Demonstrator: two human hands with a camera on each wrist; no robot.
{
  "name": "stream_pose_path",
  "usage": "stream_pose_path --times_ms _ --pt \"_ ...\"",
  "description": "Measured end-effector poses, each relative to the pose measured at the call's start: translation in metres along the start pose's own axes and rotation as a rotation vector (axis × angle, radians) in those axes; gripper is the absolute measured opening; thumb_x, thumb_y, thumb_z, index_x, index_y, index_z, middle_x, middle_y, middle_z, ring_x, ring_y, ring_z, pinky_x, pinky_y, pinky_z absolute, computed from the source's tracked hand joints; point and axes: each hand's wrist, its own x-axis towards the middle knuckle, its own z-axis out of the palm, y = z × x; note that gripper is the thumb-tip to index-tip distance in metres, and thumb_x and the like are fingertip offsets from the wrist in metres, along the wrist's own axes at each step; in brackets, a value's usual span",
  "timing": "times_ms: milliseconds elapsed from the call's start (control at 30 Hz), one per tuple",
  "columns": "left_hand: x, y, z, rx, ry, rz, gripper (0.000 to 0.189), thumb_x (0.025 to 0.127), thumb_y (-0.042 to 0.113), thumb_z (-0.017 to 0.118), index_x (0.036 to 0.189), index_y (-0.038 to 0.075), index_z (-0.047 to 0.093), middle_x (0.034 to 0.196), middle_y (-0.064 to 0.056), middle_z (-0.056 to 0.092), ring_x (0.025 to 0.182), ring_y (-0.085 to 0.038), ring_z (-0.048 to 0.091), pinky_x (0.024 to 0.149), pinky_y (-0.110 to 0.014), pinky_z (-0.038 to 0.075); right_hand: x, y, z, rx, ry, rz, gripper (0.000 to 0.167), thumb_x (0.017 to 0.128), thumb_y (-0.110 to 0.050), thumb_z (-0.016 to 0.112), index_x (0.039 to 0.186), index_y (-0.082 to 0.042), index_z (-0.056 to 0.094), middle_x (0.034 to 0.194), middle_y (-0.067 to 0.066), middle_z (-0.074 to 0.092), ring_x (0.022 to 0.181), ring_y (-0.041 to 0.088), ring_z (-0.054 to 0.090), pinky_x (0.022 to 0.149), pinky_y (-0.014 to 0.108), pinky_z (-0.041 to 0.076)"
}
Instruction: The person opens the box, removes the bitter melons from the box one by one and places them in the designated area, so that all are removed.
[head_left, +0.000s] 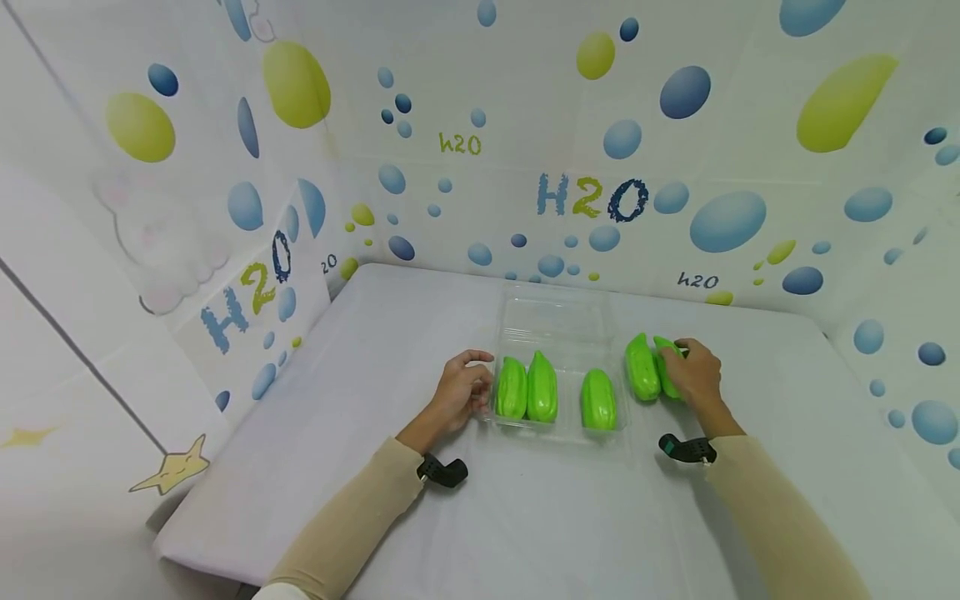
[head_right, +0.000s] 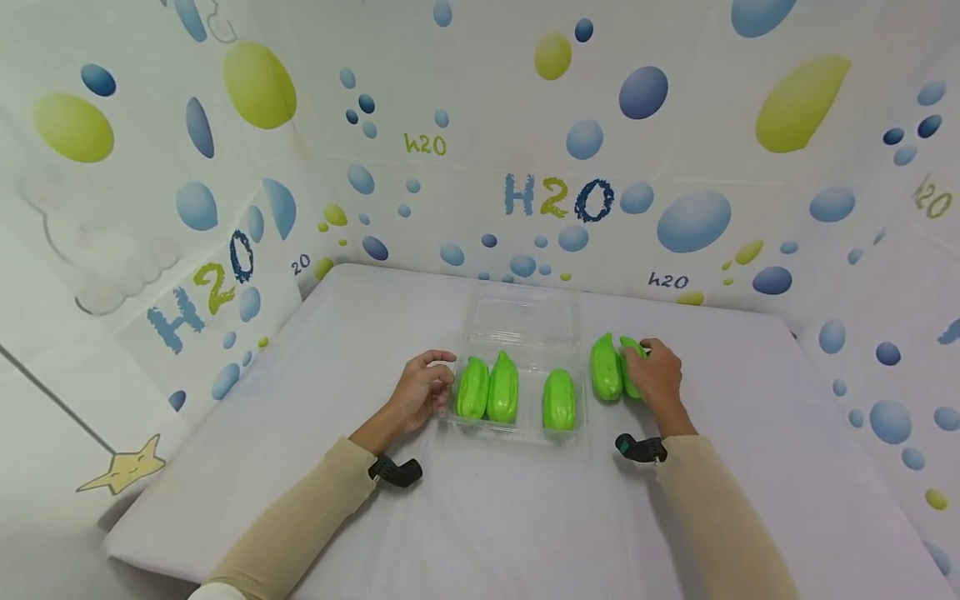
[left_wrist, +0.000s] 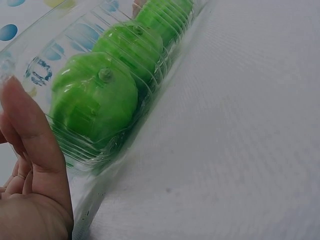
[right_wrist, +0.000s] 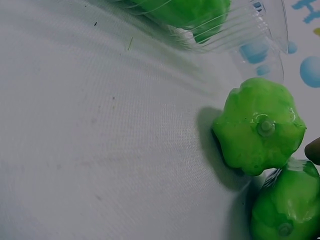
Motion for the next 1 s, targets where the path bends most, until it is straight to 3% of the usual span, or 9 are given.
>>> stream_pose_path --times_ms 733,1000 --pt "-0.0023 0.0011 -0.0005 0.011 -0.015 0.010 0.043 0.084 0.000 0.052 0.128 -0.001 0.051 0.060 -0.001 0.047 0.043 -0.010 0.041 0.038 -0.023 0.043 -0.0067 0.0006 -0.0040 -0.020 0.047 -0.013 0.063 0.100 -0.040 0.041 0.138 0.009 0.052 0.124 0.031 0.060 0.110 0.045 0.057 0.091 0.058 0.047" --pt "-0.0013 0.0019 0.0005 0.011 -0.016 0.010 0.041 0.084 0.000 0.051 0.125 0.001 0.052 0.059 -0.001 0.047 0.043 -0.009 0.041 0.038 -0.023 0.043 -0.0095 -0.0016 -0.0054 -0.040 0.115 -0.038 0.062 0.100 -0.039 0.043 0.140 0.009 0.050 0.130 0.031 0.055 0.119 0.048 0.051 0.097 0.061 0.043"
